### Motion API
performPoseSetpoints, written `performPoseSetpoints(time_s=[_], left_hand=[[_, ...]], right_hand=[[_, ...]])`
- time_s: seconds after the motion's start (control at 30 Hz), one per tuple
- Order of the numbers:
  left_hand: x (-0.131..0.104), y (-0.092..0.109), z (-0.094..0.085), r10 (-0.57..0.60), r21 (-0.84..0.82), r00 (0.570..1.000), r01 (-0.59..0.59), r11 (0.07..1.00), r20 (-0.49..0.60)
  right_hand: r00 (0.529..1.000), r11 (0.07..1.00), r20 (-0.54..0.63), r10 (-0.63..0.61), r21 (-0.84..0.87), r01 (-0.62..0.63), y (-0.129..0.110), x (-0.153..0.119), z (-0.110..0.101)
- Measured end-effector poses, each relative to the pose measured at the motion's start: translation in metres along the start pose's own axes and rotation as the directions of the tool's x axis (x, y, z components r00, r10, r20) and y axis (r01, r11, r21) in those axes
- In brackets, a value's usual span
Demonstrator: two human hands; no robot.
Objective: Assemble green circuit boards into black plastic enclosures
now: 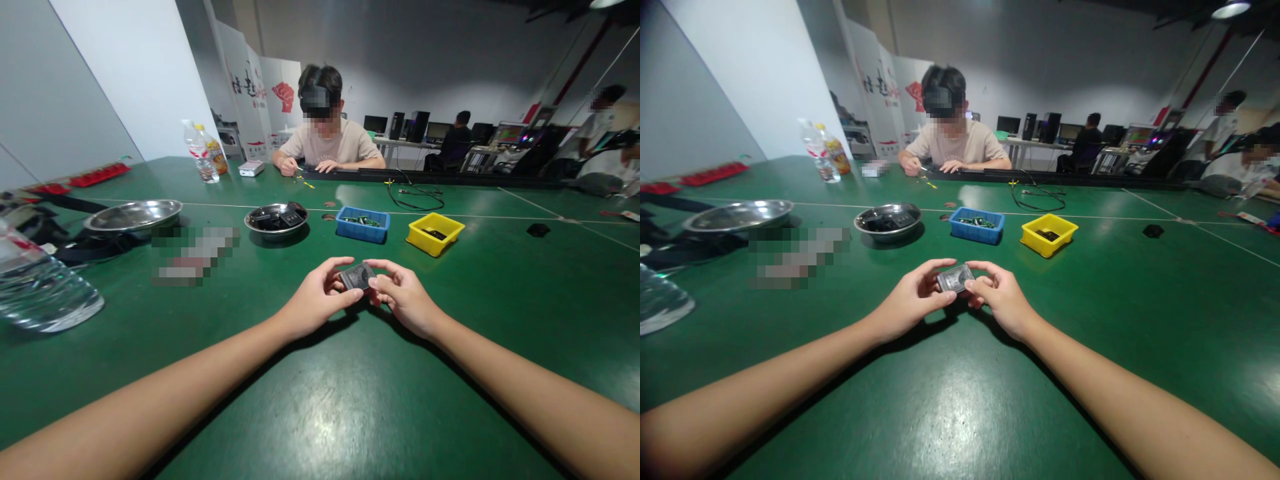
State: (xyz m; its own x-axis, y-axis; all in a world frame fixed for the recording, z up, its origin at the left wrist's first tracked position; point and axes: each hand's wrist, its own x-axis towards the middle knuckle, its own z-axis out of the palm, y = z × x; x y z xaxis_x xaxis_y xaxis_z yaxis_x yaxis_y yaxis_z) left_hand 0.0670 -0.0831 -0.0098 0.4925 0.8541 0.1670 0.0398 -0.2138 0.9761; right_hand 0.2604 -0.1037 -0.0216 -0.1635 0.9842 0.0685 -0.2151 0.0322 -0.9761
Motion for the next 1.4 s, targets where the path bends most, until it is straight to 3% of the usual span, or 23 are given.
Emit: performPoseSetpoints(time_s=[0.1,0.23,0.5,1.0,1.2,1.4], left_hand=[[-0.005,0.004,0.000,0.099,0.238,0.994,-0.105,0.966,0.039],[-0.007,0.009,-0.003,0.255,0.500,0.964,-0.261,0.826,0.082],[-0.006,0.004,-0.006,0.340,0.600,0.931,-0.348,0.721,0.132],[-0.006,0.012,-0.006,0.291,0.606,0.944,-0.324,0.727,0.155],[-0.002,0.009,-0.011,0.250,0.641,0.967,-0.222,0.735,0.048],[0.009,0.003,-0.031,0.231,0.715,0.972,-0.133,0.687,-0.041]], right_hand=[[1.000,1.000,0.012,-0.003,-0.028,0.004,0.000,0.000,0.000],[1.000,0.999,0.012,0.009,-0.051,-0.008,-0.001,0.000,0.001],[1.000,0.998,-0.007,0.030,-0.057,-0.031,-0.001,0.000,0.002],[0.999,0.999,0.038,0.022,-0.030,-0.021,0.000,-0.001,0.000],[0.999,0.996,0.047,0.004,-0.089,0.001,-0.002,0.000,0.005],[0.997,0.985,0.074,-0.014,-0.173,0.027,-0.001,-0.002,0.010]])
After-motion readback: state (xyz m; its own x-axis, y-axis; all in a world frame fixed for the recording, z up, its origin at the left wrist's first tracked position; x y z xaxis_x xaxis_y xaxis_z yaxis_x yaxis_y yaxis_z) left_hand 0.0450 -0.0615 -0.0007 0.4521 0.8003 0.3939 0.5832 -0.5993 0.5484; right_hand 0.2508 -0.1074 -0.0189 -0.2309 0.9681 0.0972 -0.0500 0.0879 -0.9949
